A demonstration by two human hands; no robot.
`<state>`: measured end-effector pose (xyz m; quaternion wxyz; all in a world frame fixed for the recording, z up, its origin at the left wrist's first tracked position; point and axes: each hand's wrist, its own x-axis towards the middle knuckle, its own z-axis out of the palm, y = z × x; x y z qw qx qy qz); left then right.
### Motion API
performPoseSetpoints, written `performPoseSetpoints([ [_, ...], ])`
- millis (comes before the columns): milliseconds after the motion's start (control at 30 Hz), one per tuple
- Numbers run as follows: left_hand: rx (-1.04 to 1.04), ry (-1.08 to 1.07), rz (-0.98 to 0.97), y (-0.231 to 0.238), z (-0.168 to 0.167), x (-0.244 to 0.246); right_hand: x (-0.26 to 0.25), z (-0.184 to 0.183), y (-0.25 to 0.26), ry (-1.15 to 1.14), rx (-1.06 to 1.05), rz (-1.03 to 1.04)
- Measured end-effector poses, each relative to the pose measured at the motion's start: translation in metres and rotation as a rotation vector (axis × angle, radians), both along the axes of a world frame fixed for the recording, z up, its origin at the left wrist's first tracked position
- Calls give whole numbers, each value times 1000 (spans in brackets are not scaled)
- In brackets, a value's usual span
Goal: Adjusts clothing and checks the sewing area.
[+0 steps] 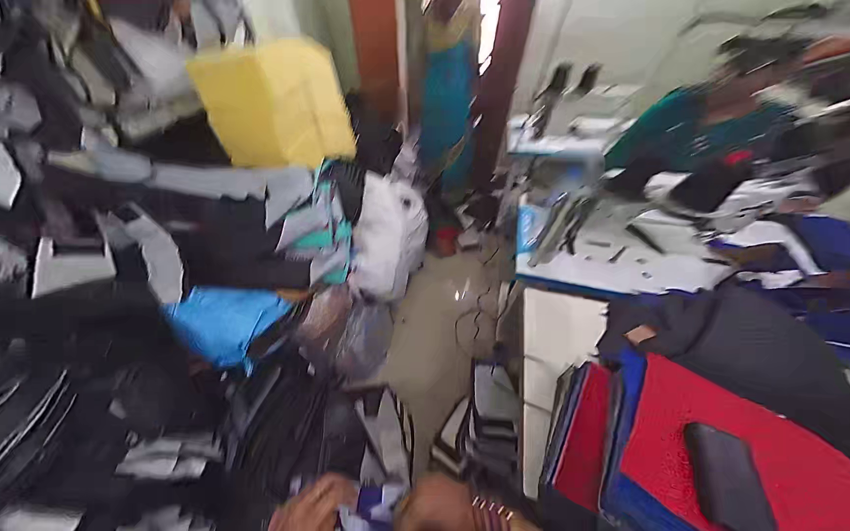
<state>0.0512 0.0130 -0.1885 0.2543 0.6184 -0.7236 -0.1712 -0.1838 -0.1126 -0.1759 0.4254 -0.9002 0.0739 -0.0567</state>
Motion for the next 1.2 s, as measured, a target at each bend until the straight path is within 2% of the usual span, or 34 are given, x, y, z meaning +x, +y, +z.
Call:
performPoseSetpoints([
  [67,-105,-8,44,9,-14,-2,-6,-12,-7,-77,7,-250],
  [100,-134,-24,83,12,-16,-5,-4,-14,-11,11,21,-320],
  [133,-134,-46,123,16,-15,-11,-1,-15,-14,175,98,-299],
  [200,24,-57,184,36,2,-25,5,-27,-13,503,391,-151],
  [233,130,4,202,48,17,-31,4,-39,-6,540,547,-178],
  [300,427,197,183,69,53,-36,1,-51,0,489,813,-457],
  [367,626,352,201,83,69,-37,1,-47,-6,294,1149,-742],
  [400,643,363,251,89,66,-40,-1,-49,-13,183,1331,-733],
  [433,643,355,299,95,59,-43,-5,-53,-19,89,1474,-632],
  [467,638,348,331,98,54,-44,-5,-57,-23,34,1521,-478],
  [500,621,348,335,101,50,-43,0,-55,-23,44,1464,-345],
  [633,556,457,161,96,56,-31,25,-29,2,181,954,10],
  [700,574,486,131,93,60,-27,32,-27,5,126,805,123],
  [767,477,379,208,95,53,-35,20,-23,2,35,868,-17],
  [833,418,266,256,94,49,-43,4,-5,-4,29,1133,-275],
  [900,416,198,272,92,51,-50,-4,16,-7,31,1241,-502],
  [1000,296,131,282,88,37,-53,-37,-12,-15,-55,1313,-203],
  [1100,209,149,260,79,27,-47,-30,-23,-3,-103,1371,-205],
  [1200,152,-26,242,70,26,-52,-13,-27,4,-177,1296,-295],
])
